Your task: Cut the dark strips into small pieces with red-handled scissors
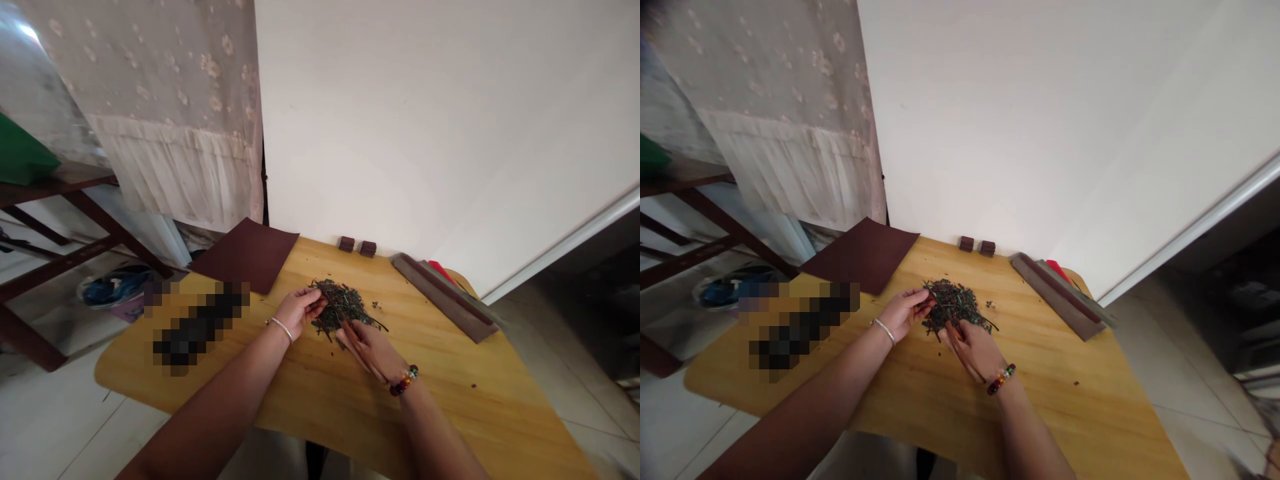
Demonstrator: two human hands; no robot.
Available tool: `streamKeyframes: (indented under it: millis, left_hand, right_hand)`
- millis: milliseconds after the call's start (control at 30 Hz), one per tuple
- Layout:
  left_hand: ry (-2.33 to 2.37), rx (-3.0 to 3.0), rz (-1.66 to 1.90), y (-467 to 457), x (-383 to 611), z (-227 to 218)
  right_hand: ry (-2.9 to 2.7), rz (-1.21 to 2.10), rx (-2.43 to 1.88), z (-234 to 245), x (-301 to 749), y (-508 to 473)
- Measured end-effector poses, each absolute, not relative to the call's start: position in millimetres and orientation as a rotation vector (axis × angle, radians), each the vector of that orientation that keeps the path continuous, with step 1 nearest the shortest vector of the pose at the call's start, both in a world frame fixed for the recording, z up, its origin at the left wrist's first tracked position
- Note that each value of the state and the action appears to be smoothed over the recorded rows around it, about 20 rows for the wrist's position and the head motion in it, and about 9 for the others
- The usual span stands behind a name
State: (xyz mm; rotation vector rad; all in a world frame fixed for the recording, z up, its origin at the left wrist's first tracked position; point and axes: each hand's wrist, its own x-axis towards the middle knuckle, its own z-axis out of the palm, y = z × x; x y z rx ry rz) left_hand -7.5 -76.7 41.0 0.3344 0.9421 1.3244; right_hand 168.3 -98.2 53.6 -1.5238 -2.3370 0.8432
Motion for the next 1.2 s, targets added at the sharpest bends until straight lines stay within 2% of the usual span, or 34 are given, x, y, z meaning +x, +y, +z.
streamKeyframes:
  millis: [600, 833, 1200]
  left_hand:
    - [1.013, 0.429, 1.309, -77, -11, 46]
    - [0.969, 0.406, 1.338, -77, -11, 47]
    - [0.938, 0.5, 1.291, -76, -17, 47]
  right_hand:
    - [-2.239, 0.925, -1.572, 49, 168, -93]
    - [-2.297, 0.991, -1.33, 57, 176, -97]
    - [-2.322, 1.045, -1.313, 54, 185, -92]
